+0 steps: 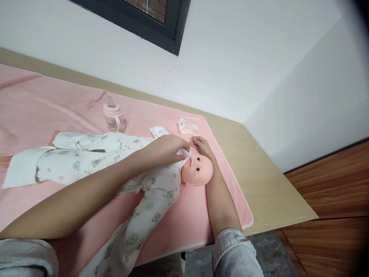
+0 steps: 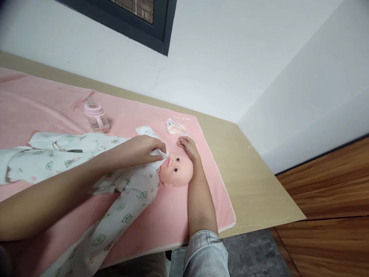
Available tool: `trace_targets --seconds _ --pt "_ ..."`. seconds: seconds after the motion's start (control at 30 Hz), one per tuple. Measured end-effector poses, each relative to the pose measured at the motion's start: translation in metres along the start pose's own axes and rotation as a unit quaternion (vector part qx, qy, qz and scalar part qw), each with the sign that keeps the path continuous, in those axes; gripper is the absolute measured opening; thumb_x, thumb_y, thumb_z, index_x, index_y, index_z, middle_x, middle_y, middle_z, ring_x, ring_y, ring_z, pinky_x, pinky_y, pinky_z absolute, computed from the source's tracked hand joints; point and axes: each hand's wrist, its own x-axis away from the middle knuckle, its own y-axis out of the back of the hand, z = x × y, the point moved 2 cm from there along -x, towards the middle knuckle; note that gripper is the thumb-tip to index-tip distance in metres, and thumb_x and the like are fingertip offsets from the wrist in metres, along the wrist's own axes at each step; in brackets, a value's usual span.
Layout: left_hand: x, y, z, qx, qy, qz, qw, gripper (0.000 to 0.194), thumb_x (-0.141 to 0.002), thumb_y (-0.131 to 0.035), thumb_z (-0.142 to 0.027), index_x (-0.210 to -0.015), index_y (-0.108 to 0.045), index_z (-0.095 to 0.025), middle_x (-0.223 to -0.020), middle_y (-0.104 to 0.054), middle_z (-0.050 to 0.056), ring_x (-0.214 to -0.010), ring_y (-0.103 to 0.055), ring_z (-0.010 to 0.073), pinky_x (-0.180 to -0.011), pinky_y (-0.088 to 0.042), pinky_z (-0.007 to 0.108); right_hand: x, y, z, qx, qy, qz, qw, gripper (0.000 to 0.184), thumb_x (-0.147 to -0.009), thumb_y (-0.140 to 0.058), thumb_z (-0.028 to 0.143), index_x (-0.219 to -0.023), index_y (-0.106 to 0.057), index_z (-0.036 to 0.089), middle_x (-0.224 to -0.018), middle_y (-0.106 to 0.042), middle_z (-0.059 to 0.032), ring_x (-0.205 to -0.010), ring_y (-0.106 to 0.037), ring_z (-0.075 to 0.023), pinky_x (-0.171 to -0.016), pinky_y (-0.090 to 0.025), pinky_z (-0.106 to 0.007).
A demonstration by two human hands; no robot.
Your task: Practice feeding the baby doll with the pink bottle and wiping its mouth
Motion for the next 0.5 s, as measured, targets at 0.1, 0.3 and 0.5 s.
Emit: trace_targets --seconds 0.1,0.3,0.5 --pt "-0.001 -0.003 0.002 0.004 -0.006 -0.016 1.0 0.019 -0.083 -0.05 -0.023 -0.084 -0.069 -0.019 -0.08 -0.068 0.002 -0.074 -0.06 0.0199 -0.062 -0.035 0.026 0.001 0.0 0.0 0.002 0.002 0.001 1.0 0.022 -0.076 -0.072 0.03 -0.094 -0.066 0.018 -0.086 -0.07 -0.0015 -0.082 -0.067 -0.0106 -0.09 -0.055 -0.028" --pt "-0.003 -0.007 0.002 0.009 -0.015 -0.028 0.999 0.024 -0.086 -0.05 -0.024 -0.091 -0.073 -0.019 -0.088 -0.071 0.005 -0.081 -0.063 0.021 -0.068 -0.04 0.026 0.002 -0.001 0.001 0.006 0.0 -0.004 1.0 0.022 -0.076 -0.072 0.03 -0.093 -0.066 0.018 -0.084 -0.069 -0.001 -0.081 -0.066 -0.0108 -0.09 -0.055 -0.029" --pt "-0.005 -0.013 0.005 0.016 -0.012 -0.035 0.999 0.025 -0.086 -0.051 -0.023 -0.096 -0.073 -0.02 -0.092 -0.071 0.003 -0.086 -0.064 0.0207 -0.07 -0.041 0.027 0.003 -0.002 0.002 0.006 -0.002 -0.005 1.0 0.024 -0.075 -0.072 0.03 -0.094 -0.065 0.018 -0.085 -0.07 -0.001 -0.082 -0.066 -0.0104 -0.091 -0.055 -0.029"
